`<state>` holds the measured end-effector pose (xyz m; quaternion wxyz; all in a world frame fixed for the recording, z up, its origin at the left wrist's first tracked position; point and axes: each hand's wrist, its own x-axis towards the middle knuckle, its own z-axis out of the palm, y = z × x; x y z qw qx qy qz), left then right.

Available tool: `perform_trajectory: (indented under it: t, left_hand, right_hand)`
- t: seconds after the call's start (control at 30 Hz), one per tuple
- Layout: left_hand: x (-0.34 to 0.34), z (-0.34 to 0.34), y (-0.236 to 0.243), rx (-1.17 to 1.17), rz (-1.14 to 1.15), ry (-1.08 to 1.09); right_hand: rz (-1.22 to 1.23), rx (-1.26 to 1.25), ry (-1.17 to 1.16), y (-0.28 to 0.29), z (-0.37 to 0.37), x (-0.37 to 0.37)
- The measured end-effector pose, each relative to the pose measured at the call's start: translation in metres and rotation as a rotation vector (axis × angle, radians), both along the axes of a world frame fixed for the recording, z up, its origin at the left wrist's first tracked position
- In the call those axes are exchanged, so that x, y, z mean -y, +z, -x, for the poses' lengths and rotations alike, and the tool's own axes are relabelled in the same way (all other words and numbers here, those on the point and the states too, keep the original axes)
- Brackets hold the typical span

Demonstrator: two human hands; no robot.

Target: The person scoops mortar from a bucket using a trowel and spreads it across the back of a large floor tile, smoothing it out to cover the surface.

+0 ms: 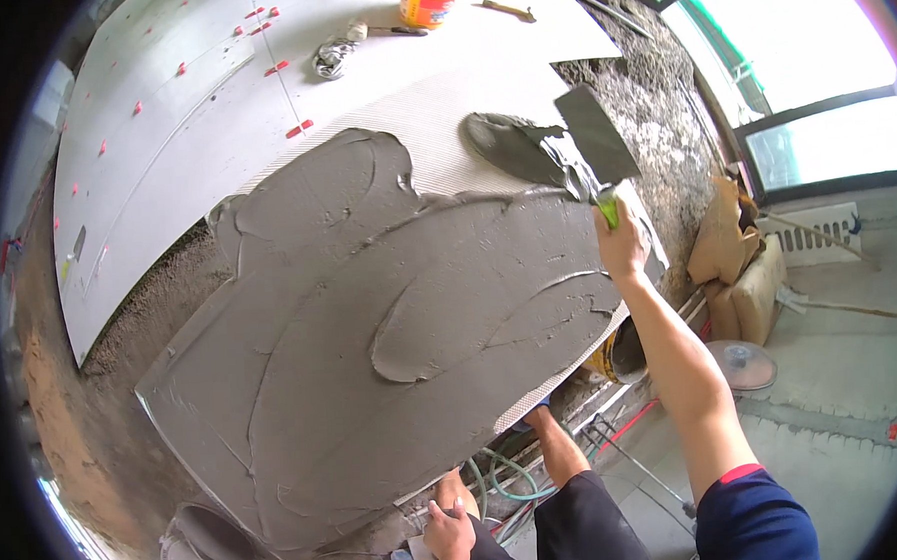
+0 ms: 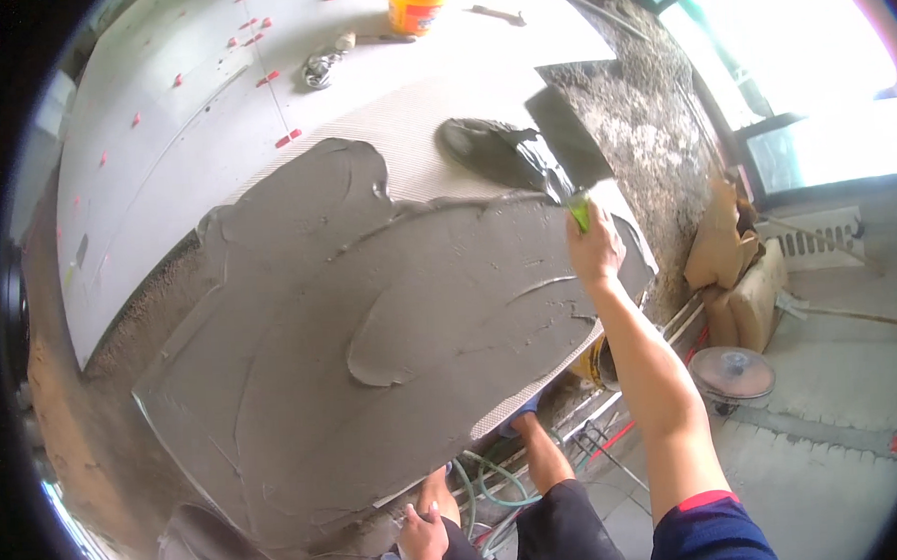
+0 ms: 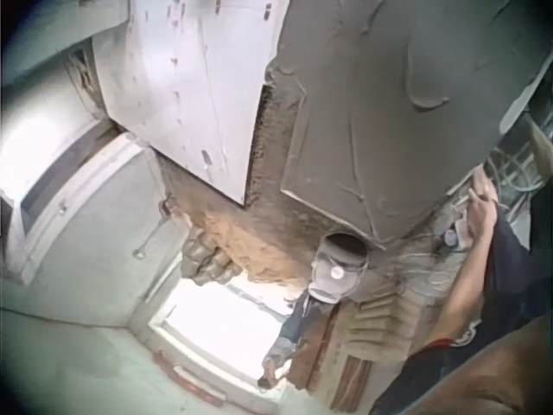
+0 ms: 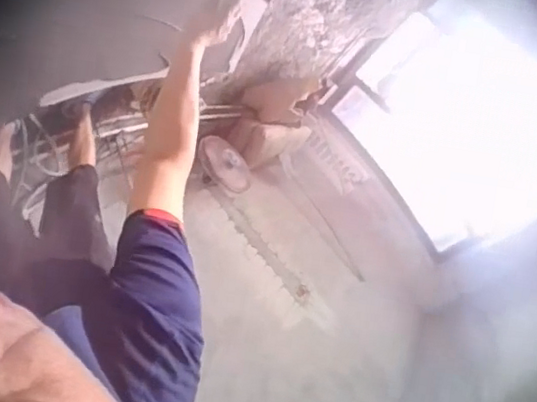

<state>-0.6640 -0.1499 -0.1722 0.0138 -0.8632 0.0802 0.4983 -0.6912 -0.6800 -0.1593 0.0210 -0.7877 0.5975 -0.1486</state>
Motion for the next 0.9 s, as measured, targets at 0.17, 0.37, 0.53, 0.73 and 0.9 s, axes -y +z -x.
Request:
perform_trajectory:
  t: [0.17,0.37,0.53,0.73,0.9]
  left_hand:
    - [-0.006,-0.007,-0.005,-0.024,-0.018,0.03]
    - [0.006,0.006,-0.014,0.025,0.005,0.098]
    - [0.028,0.008,-0.003,0.046,-0.062,0.142]
    - [0.047,0.038,-0.003,0.039,-0.165,0.176]
    - [0.069,0.057,-0.005,-0.115,-0.193,0.312]
  right_hand:
    - [-0.505,0.306,-0.15,-0.026,-0.016,0.007]
    - [-0.977,1.026,-0.419,-0.083,-0.125,-0.022]
    - [-1.188,0.627,0.021,-0.086,-0.189,-0.104]
    - [-1.034,-0.145,0.654,-0.051,-0.178,-0.156]
    - [-0.61,-0.013,0.556,-0.06,-0.159,-0.024]
